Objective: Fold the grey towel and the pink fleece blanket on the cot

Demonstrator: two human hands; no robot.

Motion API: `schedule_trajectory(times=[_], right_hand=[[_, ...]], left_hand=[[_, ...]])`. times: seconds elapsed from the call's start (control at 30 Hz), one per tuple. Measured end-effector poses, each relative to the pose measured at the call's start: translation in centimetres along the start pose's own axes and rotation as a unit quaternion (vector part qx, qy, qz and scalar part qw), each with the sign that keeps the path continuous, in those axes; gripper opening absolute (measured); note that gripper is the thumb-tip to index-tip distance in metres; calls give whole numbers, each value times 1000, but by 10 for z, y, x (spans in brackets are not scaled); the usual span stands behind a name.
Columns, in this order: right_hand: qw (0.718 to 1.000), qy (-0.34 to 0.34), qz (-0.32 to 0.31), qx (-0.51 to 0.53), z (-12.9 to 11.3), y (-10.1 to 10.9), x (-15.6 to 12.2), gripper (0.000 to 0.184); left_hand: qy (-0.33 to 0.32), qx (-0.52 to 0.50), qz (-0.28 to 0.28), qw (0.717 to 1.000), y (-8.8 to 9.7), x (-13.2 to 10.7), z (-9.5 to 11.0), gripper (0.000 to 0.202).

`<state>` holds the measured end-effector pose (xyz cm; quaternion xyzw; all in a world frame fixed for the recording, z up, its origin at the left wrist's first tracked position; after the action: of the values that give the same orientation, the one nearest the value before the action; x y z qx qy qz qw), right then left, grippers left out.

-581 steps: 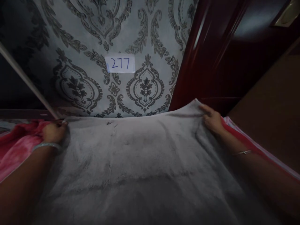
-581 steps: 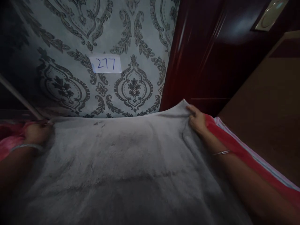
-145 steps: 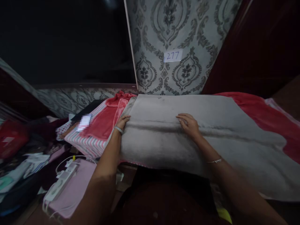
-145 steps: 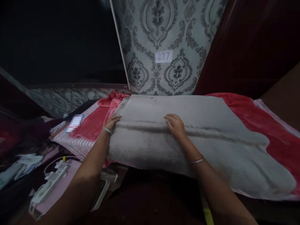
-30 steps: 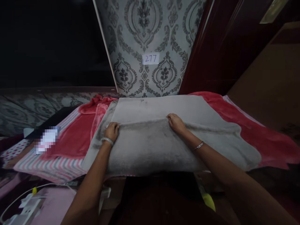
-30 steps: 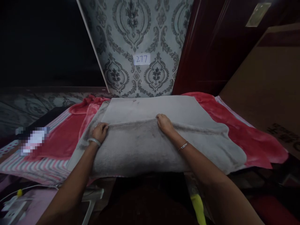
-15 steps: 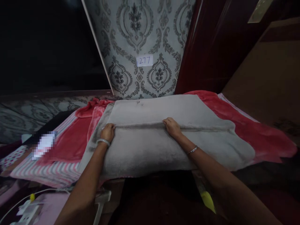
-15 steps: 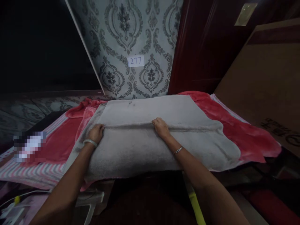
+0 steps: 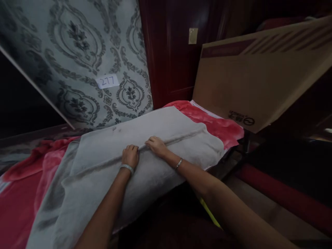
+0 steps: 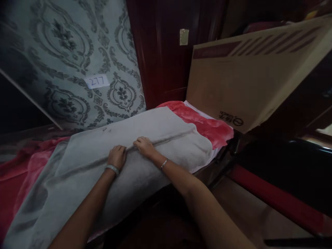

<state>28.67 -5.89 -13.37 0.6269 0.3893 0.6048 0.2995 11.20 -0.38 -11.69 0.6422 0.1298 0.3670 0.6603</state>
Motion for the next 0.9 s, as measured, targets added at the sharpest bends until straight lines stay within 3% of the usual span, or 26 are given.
schedule_trajectory(times=[0.07, 0.13, 0.23, 0.3, 0.4, 0.53, 0.73, 0.9], right_hand=[[1000, -25, 17, -3, 26, 12, -7, 29], [991, -123, 51, -3, 71, 31, -21, 35], [939, -327, 104, -16, 153, 68, -55, 41], [901, -417, 115, -28, 201, 89, -78, 46], [866, -489, 102, -10, 252, 104, -99, 49], [861, -502, 66, 49, 285, 102, -99, 46], [861, -472, 17, 189, 299, 87, -86, 43], [851, -447, 75, 265, 306, 87, -80, 39]], left_hand=[[6, 6, 12, 1000, -6, 5, -1, 27], [-8, -4, 37, 999, -11, 4, -7, 26], [-32, -22, 71, 997, -16, 1, -16, 25], [-34, -26, 79, 996, -18, 1, -17, 24], [-36, -34, 94, 994, -20, 2, -16, 23], [-40, -45, 115, 992, -20, 0, -15, 20], [-18, -40, 108, 993, -19, -2, -16, 22], [-9, -56, 125, 991, -20, -2, -20, 21]])
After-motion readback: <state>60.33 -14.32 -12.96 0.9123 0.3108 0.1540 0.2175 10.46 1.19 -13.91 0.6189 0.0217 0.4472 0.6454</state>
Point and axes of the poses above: each hand's wrist, its own x-axis towards the middle knuckle, its own y-axis out of the back of the hand, z = x × y, the point moved 2 cm from there along x, towards the middle knuckle, and after that the axes turned 11 degrees about -x, right-handed, at the moved point
